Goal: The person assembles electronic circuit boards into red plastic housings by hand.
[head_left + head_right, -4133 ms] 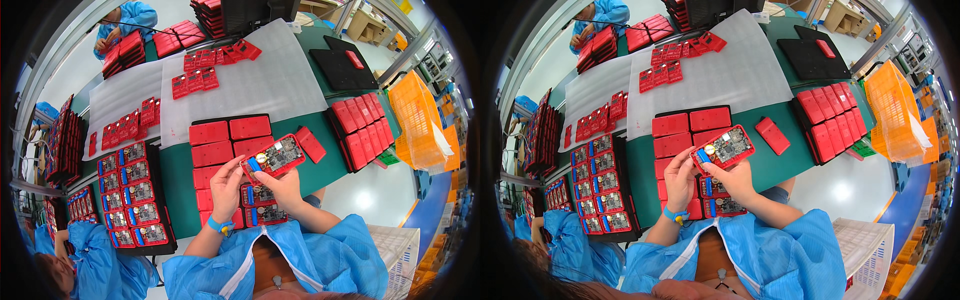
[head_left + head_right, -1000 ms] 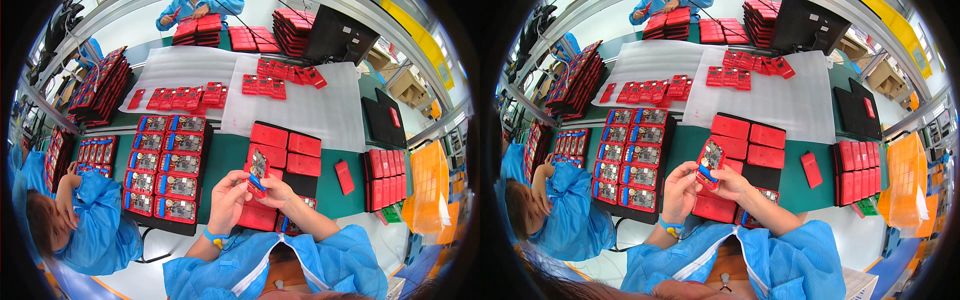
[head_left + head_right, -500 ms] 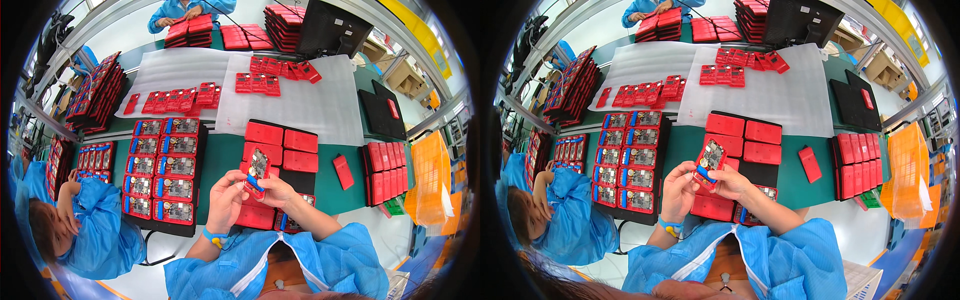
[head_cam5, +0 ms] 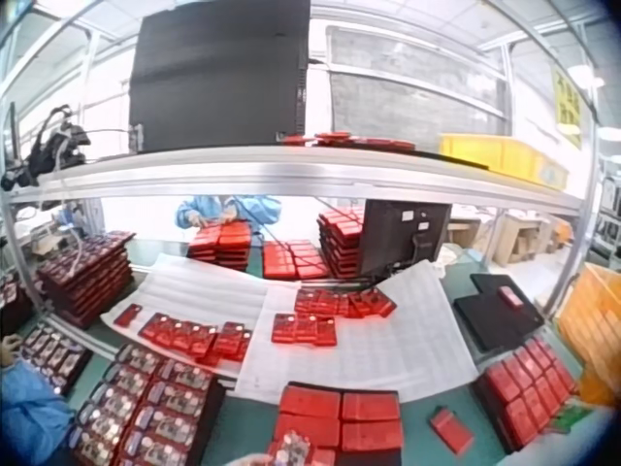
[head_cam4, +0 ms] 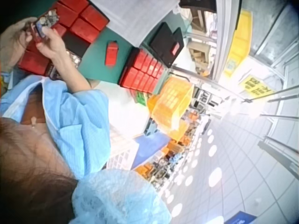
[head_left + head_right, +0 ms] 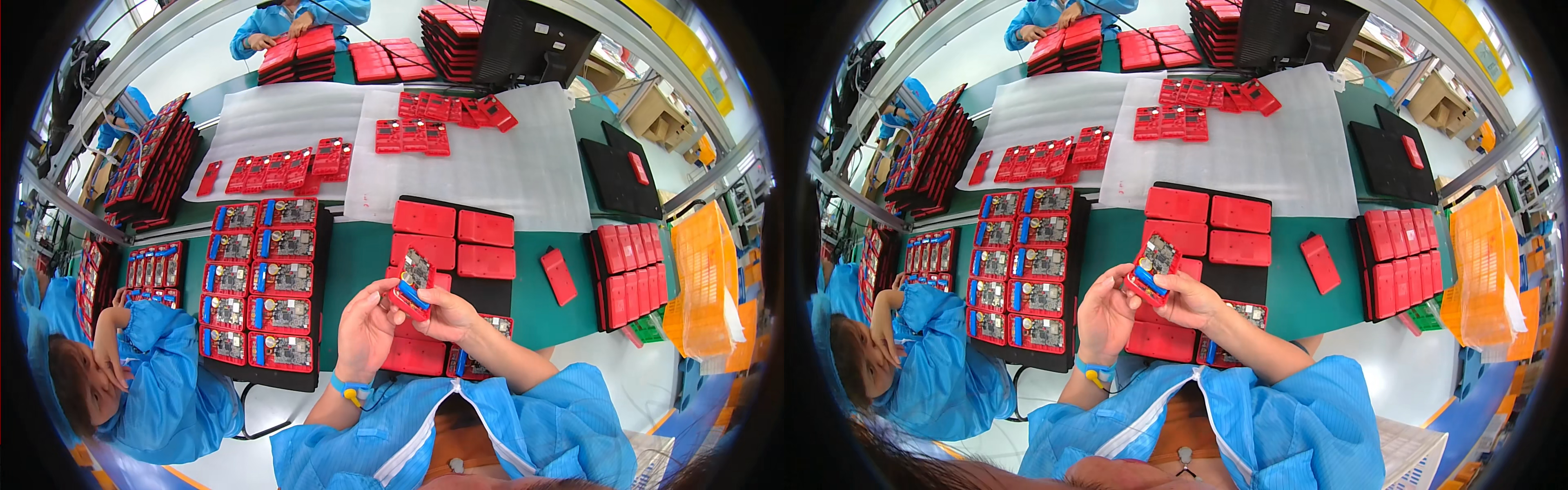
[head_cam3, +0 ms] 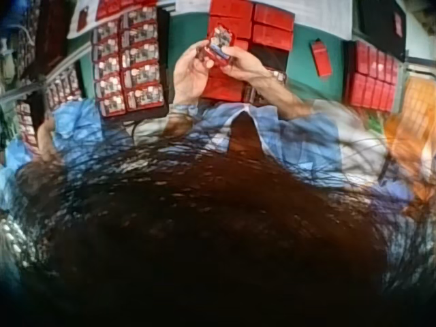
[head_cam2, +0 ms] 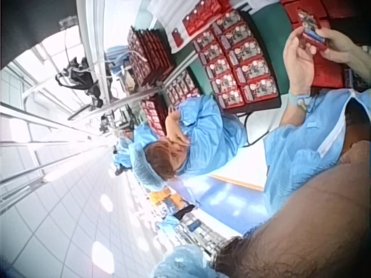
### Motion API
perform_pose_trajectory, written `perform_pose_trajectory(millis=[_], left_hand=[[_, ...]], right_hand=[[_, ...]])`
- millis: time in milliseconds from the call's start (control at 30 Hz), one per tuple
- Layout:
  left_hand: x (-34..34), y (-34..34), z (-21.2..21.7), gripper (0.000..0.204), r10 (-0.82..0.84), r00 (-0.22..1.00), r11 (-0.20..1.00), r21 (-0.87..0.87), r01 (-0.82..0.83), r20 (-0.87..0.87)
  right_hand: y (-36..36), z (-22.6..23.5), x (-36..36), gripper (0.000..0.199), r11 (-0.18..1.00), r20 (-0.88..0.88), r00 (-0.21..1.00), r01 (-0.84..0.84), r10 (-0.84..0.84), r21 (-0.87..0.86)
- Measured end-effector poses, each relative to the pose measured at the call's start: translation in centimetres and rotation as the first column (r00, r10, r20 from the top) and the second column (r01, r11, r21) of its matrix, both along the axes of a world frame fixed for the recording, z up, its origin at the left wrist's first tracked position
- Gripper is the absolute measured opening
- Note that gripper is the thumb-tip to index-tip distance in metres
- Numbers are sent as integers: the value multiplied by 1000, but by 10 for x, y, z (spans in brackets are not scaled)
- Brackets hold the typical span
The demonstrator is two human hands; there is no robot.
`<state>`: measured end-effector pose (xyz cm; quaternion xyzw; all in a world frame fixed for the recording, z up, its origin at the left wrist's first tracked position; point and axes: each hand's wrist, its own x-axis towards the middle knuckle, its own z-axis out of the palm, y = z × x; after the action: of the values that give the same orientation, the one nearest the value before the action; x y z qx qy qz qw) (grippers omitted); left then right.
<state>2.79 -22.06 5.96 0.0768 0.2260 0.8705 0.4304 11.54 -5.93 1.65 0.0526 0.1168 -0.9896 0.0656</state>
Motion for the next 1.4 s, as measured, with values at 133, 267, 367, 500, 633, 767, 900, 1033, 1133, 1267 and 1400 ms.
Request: perform_pose_trajectory(millis=[133,267,367,500,633,767,900,1033,1133,1267,1400], left_hand=[[-4,2,0,36,4,1000,1000,-1,-4,12],[-4,1,-1,37,95,995,991,-99,-90,41],[-7,-12,-24,25,139,990,976,-172,-135,10],[-5,-28,-42,17,195,978,942,-292,-166,74],[0,-39,-55,25,237,971,927,-294,-234,-25],[-5,-42,-69,19,209,964,930,-272,-247,-162],[8,-26,-44,20,179,947,910,-322,-263,-268],[14,-7,-39,33,106,934,923,-315,-220,-342],[11,2,-50,32,110,933,923,-312,-224,-344],[15,5,-51,30,125,946,936,-280,-212,-298],[20,5,-48,30,115,959,955,-238,-179,-258]], right_hand=[[0,4,-5,40,1000,3,1000,-5,5,8],[-4,5,-9,39,991,90,994,55,-66,123],[1,2,-12,38,979,104,992,48,-69,196],[2,2,-14,32,954,131,986,60,-102,294],[3,9,-14,30,921,153,978,72,-140,383],[3,11,-20,32,893,113,983,80,-145,442],[-11,20,-24,31,800,77,966,158,-247,579],[-29,25,-25,29,682,-3,924,284,-381,674],[-35,25,-21,27,593,-11,884,323,-468,738],[-37,26,-12,29,534,-13,878,302,-478,790],[-39,16,-3,35,546,-23,888,302,-458,781]])
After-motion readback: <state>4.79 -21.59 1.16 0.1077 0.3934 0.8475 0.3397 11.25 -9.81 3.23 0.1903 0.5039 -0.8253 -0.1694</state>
